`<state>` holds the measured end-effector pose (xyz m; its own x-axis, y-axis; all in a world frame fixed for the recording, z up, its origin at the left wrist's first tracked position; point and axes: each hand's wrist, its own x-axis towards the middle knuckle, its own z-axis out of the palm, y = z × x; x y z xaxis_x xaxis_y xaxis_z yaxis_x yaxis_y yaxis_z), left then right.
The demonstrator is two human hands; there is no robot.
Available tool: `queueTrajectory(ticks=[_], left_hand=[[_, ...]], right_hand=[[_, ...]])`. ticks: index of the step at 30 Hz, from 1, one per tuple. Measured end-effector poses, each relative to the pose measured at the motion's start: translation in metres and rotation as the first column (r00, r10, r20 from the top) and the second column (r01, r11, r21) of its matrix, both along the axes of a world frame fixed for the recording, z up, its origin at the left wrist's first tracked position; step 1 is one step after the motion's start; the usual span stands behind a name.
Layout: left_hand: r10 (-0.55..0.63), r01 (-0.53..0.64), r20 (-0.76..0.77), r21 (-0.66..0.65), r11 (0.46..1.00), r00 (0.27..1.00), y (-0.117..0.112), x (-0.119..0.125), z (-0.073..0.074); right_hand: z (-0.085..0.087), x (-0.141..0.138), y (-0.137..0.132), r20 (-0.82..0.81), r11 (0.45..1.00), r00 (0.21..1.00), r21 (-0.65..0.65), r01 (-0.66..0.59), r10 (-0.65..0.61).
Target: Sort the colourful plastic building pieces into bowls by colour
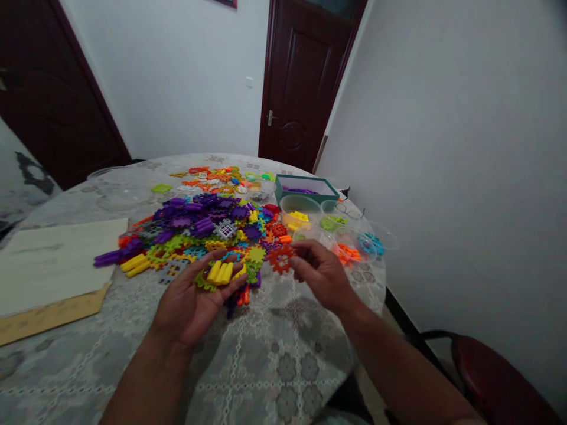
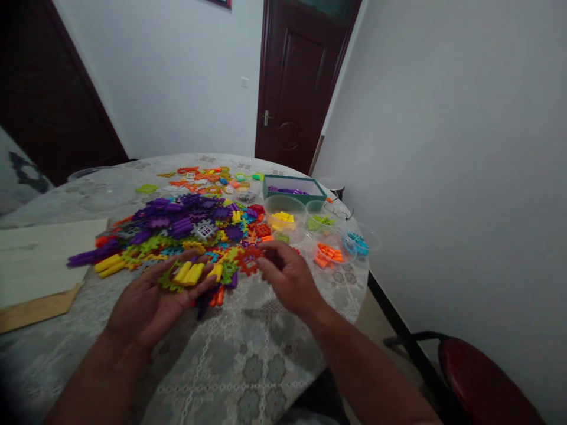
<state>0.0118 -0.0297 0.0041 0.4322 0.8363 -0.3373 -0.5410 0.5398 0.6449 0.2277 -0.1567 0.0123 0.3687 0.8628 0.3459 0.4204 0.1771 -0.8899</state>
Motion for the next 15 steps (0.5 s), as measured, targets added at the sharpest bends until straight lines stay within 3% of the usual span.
queueTrajectory(ticks=[2, 8, 12, 15], left_hand=[[-0.006, 0.005, 0.015, 0.005, 1.0, 1.0, 0.0, -0.001, 0.001], [-0.02, 0.018, 0.048, 0.03, 0.999, 0.999, 0.002, -0.004, 0.003], [-0.028, 0.024, 0.076, 0.058, 0.998, 0.997, 0.003, -0.006, 0.0], [-0.027, 0.021, 0.088, 0.066, 0.998, 0.996, 0.004, -0.006, -0.001]], right_hand=[[-0.001, 0.031, -0.005, -0.059, 0.992, 0.99, -0.024, 0.124, -0.126], [-0.007, 0.105, -0.028, 0.043, 0.92, 0.928, -0.119, 0.372, -0.37], [-0.011, 0.136, -0.043, 0.216, 0.83, 0.831, -0.123, 0.544, -0.513], [-0.015, 0.156, -0.049, 0.374, 0.783, 0.757, -0.116, 0.611, -0.535]])
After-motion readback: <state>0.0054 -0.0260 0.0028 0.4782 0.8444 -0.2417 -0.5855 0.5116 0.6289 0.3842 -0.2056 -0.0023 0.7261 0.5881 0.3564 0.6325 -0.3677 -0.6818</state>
